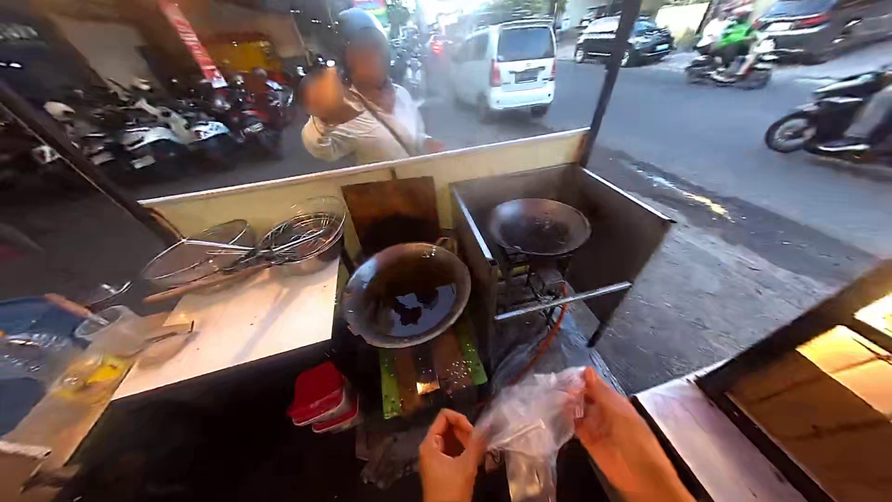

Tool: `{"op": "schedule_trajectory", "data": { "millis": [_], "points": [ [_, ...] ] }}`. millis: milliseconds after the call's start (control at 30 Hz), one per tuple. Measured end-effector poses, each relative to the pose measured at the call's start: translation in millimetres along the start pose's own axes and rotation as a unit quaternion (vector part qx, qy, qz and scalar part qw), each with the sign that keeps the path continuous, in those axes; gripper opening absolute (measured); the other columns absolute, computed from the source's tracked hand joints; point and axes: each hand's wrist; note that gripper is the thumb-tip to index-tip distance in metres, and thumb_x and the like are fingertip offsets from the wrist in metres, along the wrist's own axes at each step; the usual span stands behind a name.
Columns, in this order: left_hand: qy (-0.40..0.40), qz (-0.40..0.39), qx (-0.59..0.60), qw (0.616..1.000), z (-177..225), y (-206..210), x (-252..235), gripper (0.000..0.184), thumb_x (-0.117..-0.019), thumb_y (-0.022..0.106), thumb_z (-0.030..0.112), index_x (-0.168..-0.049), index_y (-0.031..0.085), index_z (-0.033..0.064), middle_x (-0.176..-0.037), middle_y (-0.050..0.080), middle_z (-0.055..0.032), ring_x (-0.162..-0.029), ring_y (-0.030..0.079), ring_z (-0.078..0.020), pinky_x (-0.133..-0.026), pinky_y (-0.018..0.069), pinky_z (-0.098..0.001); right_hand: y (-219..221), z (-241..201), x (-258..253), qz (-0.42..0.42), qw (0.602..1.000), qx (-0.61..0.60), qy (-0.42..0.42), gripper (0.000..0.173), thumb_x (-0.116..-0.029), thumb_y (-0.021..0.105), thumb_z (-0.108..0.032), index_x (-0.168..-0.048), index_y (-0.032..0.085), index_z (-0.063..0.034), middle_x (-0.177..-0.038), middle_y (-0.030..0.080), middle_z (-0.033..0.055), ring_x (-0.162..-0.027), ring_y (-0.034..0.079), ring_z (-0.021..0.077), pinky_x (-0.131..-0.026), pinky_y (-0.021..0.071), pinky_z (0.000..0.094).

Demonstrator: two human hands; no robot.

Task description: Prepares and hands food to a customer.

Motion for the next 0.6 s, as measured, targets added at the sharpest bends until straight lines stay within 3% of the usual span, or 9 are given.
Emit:
{"op": "schedule_trajectory", "data": {
  "millis": [67, 133, 200, 267, 333, 400, 500, 567, 600],
  "points": [
    [0.070, 0.018, -0.162, 0.984, -7.7, -6.3, -39.7, 0.048, -0.0747, 0.085, 0.010, -0.116, 0.064, -0.0019, -0.092, 0.070, -0.0099, -0.079, 0.070, -0.0181, -0.068, 0.0608, -0.0364, 21.7, -4.8, -42.9, -0.012, 1.000, -0.003, 0.008, 0.027, -0.1116, 0.034, -0.022, -0.104, 0.058, -0.0121, -0.071, 0.063, -0.0034, -0.060, 0.062, 0.0057, -0.058, 0.0570, 0.0234],
    [0.162, -0.004, -0.244, 0.956, -3.3, 5.4, -82.2, 0.066, -0.0779, 0.084, 0.025, -0.133, 0.060, -0.0015, -0.117, 0.065, -0.0169, -0.099, 0.068, -0.0235, -0.081, 0.0598, -0.0396, 51.8, 5.5, -81.0, -0.092, 0.992, 0.084, -0.034, 0.021, -0.1106, 0.036, -0.022, -0.108, 0.055, -0.0117, -0.063, 0.051, -0.0076, -0.050, 0.049, 0.0026, -0.048, 0.0470, 0.0208],
    [0.240, 0.023, -0.276, 0.931, 14.7, 19.7, -129.8, 0.045, -0.0779, 0.080, 0.025, -0.117, 0.072, 0.0038, -0.105, 0.070, -0.0110, -0.090, 0.069, -0.0169, -0.078, 0.0603, -0.0329, 83.7, 15.1, -119.0, -0.184, 0.963, 0.181, -0.084, 0.017, -0.1094, 0.042, -0.023, -0.111, 0.053, -0.0096, -0.063, 0.047, -0.0079, -0.049, 0.045, 0.0030, -0.047, 0.0429, 0.0222],
    [0.270, 0.059, -0.276, 0.921, 35.2, 10.9, -186.6, 0.019, -0.0808, 0.072, 0.014, -0.098, 0.076, 0.0057, -0.091, 0.072, -0.0044, -0.083, 0.070, -0.0112, -0.075, 0.0611, -0.0297, 108.7, 14.6, -157.3, -0.263, 0.920, 0.261, -0.124, 0.023, -0.1038, 0.059, -0.028, -0.115, 0.058, -0.0081, -0.077, 0.063, -0.0035, -0.061, 0.059, 0.0054, -0.055, 0.0525, 0.0241],
    [0.211, 0.080, -0.209, 0.951, 53.9, -19.8, -243.0, 0.016, -0.0875, 0.067, 0.005, -0.102, 0.072, -0.0009, -0.095, 0.074, -0.0072, -0.086, 0.072, -0.0139, -0.079, 0.0618, -0.0340, 124.5, 10.6, -199.6, -0.284, 0.862, 0.381, -0.178, 0.041, -0.0925, 0.076, -0.033, -0.121, 0.061, -0.0068, -0.088, 0.069, 0.0014, -0.074, 0.068, 0.0118, -0.066, 0.0600, 0.0314],
    [0.083, 0.059, -0.036, 0.994, 72.1, -50.2, -284.2, 0.021, -0.0902, 0.055, -0.006, -0.109, 0.064, -0.0053, -0.096, 0.072, -0.0092, -0.085, 0.071, -0.0154, -0.078, 0.0609, -0.0333, 137.7, 14.5, -241.6, -0.233, 0.808, 0.470, -0.269, 0.037, -0.0865, 0.080, -0.024, -0.116, 0.068, -0.0049, -0.082, 0.067, 0.0046, -0.067, 0.063, 0.0155, -0.061, 0.0562, 0.0346],
    [-0.116, -0.020, 0.199, 0.973, 91.3, -67.8, -320.7, 0.023, -0.1043, 0.037, 0.006, -0.111, 0.059, 0.0031, -0.090, 0.072, -0.0085, -0.077, 0.072, -0.0178, -0.073, 0.0627, -0.0344, 163.6, 27.5, -311.1, -0.178, 0.769, 0.497, -0.360, 0.022, -0.0807, 0.075, -0.007, -0.102, 0.072, -0.0041, -0.092, 0.068, 0.0101, -0.078, 0.068, 0.0203, -0.070, 0.0609, 0.0388],
    [-0.164, -0.099, 0.213, 0.958, 84.3, -85.3, -345.6, 0.028, -0.1042, 0.038, 0.016, -0.111, 0.064, 0.0080, -0.087, 0.072, -0.0053, -0.073, 0.071, -0.0139, -0.068, 0.0618, -0.0307, 187.0, 33.9, -354.3, -0.169, 0.815, 0.462, -0.307, 0.015, -0.0825, 0.072, -0.004, -0.098, 0.073, -0.0028, -0.092, 0.071, 0.0089, -0.082, 0.070, 0.0196, -0.074, 0.0613, 0.0395],
    [-0.172, -0.145, 0.184, 0.957, 77.6, -95.4, -360.8, 0.025, -0.1001, 0.044, 0.020, -0.103, 0.068, 0.0133, -0.078, 0.069, 0.0009, -0.065, 0.066, -0.0080, -0.061, 0.0580, -0.0258, 202.1, 33.2, -370.6, -0.183, 0.867, 0.413, -0.209, 0.013, -0.0868, 0.069, -0.004, -0.098, 0.073, -0.0019, -0.089, 0.073, 0.0062, -0.080, 0.070, 0.0158, -0.073, 0.0604, 0.0360]
  ]
}}
Point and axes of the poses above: each hand's wrist, its own x-axis away from the middle knuckle, its own y-axis out of the palm, z = x × y
